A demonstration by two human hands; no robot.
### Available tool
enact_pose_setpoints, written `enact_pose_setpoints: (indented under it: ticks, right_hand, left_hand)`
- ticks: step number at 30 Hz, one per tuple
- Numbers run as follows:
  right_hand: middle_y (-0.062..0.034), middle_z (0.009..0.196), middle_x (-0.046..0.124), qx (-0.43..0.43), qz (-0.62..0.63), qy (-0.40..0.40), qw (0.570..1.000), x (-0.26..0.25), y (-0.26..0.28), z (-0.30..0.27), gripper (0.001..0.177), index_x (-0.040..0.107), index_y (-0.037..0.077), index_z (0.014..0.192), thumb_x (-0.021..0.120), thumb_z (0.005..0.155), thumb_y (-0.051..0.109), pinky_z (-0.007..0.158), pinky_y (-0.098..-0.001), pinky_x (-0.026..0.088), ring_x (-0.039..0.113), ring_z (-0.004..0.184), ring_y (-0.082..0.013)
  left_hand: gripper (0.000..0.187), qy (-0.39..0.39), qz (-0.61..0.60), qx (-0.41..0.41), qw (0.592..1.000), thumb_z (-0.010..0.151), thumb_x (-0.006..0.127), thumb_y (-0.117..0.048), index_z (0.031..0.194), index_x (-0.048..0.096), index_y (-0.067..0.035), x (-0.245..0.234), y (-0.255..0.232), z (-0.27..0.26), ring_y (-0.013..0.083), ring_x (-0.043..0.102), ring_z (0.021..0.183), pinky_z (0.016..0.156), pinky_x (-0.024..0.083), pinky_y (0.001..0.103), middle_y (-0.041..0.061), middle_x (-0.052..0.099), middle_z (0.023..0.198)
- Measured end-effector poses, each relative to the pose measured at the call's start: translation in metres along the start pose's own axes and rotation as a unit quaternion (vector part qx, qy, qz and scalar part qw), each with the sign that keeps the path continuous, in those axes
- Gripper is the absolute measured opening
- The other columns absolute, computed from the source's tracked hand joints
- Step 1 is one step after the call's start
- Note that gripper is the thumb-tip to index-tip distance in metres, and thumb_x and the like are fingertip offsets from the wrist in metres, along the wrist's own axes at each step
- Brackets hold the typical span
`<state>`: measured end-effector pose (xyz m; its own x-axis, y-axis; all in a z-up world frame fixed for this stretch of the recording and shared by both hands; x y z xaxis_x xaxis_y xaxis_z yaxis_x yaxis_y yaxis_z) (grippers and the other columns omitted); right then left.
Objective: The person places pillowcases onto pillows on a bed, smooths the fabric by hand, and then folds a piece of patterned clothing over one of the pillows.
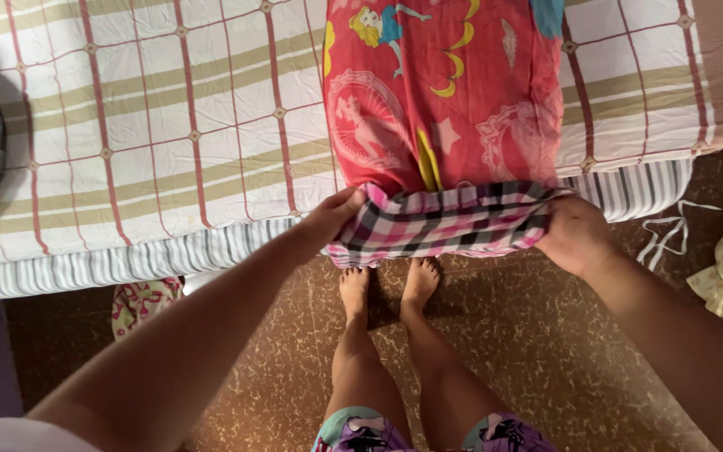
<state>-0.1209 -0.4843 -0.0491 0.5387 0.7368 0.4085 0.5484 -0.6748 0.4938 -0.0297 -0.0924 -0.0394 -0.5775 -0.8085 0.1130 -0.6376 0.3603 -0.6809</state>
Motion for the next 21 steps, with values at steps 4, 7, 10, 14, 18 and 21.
enact_pose_setpoints:
  ticks: [4,7,10,14,18,21]
  right_hand:
    - [-0.0107,0.100,0.069,0.064,0.047,0.020,0.997,-0.035,-0.015,0.038,0.030,0.058,-0.007,0.110,0.038,0.100,0.014,0.099,-0.0402,0.056,0.065,0.095,-0.0193]
    - [-0.0195,0.087,0.065,0.060,-0.569,-0.035,0.819,-0.069,-0.027,0.071,0.021,0.065,0.009,0.106,0.046,0.102,0.016,0.071,-0.0539,0.056,0.057,0.076,-0.0346]
    - [-0.0202,0.088,0.072,-0.175,-0.881,0.045,0.438,-0.059,-0.023,0.071,0.018,0.074,0.002,0.085,0.062,0.084,0.016,0.073,-0.0480,0.059,0.071,0.077,-0.0369]
    - [-0.0191,0.089,0.073,-0.182,-0.902,-0.001,0.392,-0.034,-0.022,0.044,0.021,0.077,0.004,0.086,0.070,0.081,0.023,0.079,-0.0484,0.058,0.072,0.083,-0.0373]
    - [-0.0177,0.085,0.074,-0.212,-0.844,0.055,0.489,-0.024,-0.016,0.033,0.024,0.078,0.012,0.102,0.071,0.079,0.018,0.070,-0.0488,0.056,0.072,0.076,-0.0362]
    - [-0.0064,0.077,0.081,0.032,-0.821,0.110,0.559,-0.042,-0.043,0.047,0.020,0.080,0.015,0.101,0.063,0.093,0.023,0.065,-0.0349,0.062,0.076,0.065,-0.0189]
  left_hand:
    - [0.058,0.000,0.079,-0.004,0.997,0.109,0.027,-0.048,0.129,0.067,-0.010,-0.029,0.028,0.021,0.0175,0.071,0.107,0.102,0.048,0.033,0.007,0.077,0.113]
    - [0.051,-0.012,0.274,-0.053,0.960,0.110,0.034,-0.038,0.115,0.072,-0.006,-0.032,0.040,0.027,0.0304,0.070,0.097,0.093,0.053,0.042,0.017,0.076,0.103]
    - [0.030,-0.017,0.466,-0.003,0.885,0.101,0.050,-0.028,0.113,0.068,-0.007,-0.028,0.027,0.013,0.0344,0.070,0.096,0.086,0.054,0.047,0.020,0.074,0.101]
    - [0.020,0.010,0.667,0.042,0.744,0.086,0.063,-0.022,0.096,0.077,-0.014,-0.018,0.002,-0.004,0.0330,0.071,0.093,0.086,0.053,0.045,0.013,0.075,0.096]
    - [0.020,0.026,0.725,0.062,0.686,0.087,0.068,-0.029,0.096,0.078,-0.014,-0.014,-0.007,-0.015,0.0313,0.070,0.091,0.082,0.055,0.043,0.010,0.075,0.094]
    - [0.029,0.043,0.710,0.012,0.703,0.084,0.075,-0.028,0.113,0.074,-0.024,-0.013,-0.004,-0.017,0.0260,0.072,0.086,0.082,0.058,0.041,0.005,0.076,0.093]
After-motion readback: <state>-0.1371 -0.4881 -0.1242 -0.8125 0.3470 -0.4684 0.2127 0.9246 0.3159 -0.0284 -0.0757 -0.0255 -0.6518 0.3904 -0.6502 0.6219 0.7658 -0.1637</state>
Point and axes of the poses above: each hand's wrist, its own z-axis towards the middle knuckle, its own x-axis out of the palm, y = z × x, the point moved 4 cm from there along z, towards the middle knuckle
